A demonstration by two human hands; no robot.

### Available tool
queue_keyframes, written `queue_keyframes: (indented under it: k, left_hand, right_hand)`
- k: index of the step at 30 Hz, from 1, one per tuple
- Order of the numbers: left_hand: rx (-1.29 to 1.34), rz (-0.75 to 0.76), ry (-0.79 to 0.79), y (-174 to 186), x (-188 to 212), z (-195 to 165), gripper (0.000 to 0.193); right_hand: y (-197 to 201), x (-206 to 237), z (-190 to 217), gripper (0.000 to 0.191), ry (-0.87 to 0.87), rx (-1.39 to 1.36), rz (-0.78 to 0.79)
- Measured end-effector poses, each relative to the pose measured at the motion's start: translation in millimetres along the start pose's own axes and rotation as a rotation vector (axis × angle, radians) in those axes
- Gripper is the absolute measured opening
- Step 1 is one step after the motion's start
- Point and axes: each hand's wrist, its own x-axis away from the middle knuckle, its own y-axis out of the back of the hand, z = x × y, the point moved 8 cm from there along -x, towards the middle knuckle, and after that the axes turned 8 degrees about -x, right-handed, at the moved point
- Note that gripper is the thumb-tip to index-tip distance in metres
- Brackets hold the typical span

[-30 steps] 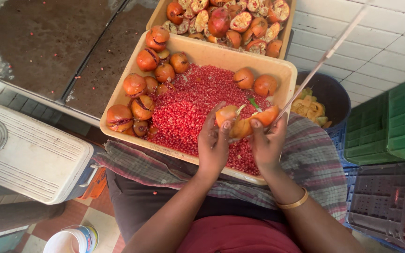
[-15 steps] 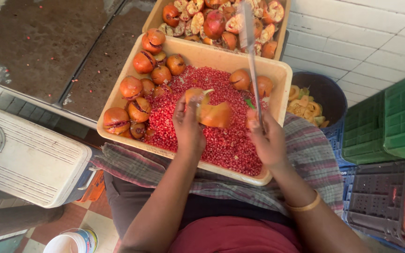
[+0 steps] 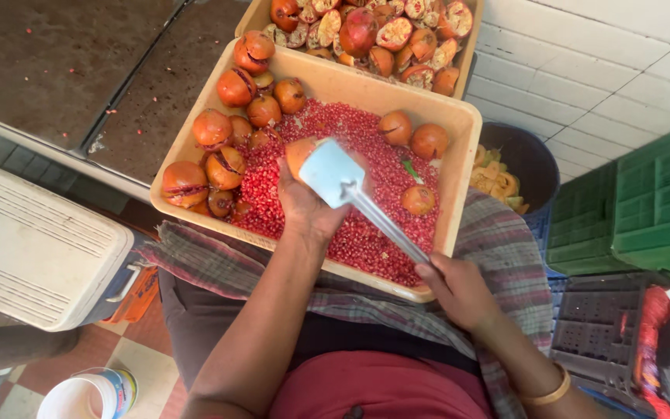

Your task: The person repeatedly picks up pomegranates from a tray, strikes them with a metal spatula to release seeds, and discards the empty rinds into a second tray. The process continues with multiple fruits, accumulating seeds in the primary tray.

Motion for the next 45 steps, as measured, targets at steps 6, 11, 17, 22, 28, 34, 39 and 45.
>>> queue_keyframes:
  k: [6,11,17,22,28,34,39,45]
  left_hand:
    - [0.059,0.035,-0.046,16.0,-1.7,-3.9,0.052]
    - [0.169,0.028,-0.005,16.7,-12.7,-1.8,0.041]
    - [0.291,0.111,-0.028,14.2,-4.7,-11.4,0.055]
    - [0.016,0.033,0.015,13.1,1.0,-1.9,0.063]
    - [0.166,-0.067,-0.092,19.5,8.2,-13.0,0.078]
    - [0.225,0.101,0.002,11.8,-1.4,-2.0,0.037]
    - [0.106,-0.005,-0.08,25.7,-5.4,-5.8,0.033]
    - [0.009,0.024,-0.091,13.0,0.5,-9.5,0.038]
  right_hand:
    - [31.7,8.9,28.1,0.023,0.133,-1.034,-0.198]
    - [9.7,4.9,30.3,0.02,0.264,0.059,-0.114]
    - [13.8,20.7,-8.3,0.027,-0.035,-0.862,-0.189]
    - [-13.9,2.8,4.7,0.034,-0.137,0.032,0.155]
    - [27.8,16.1,4.5,0.027,0.156,-1.299,-0.304]
    - [-9.5,12.4,-16.2,0.023,-0.011,0.009,0.054]
    - [11.5,9.9,1.2,0.031,0.123,-1.005,-0.235]
    - [-3.6,-2.1,6.3,0.034,0.041,-0.016,-0.031]
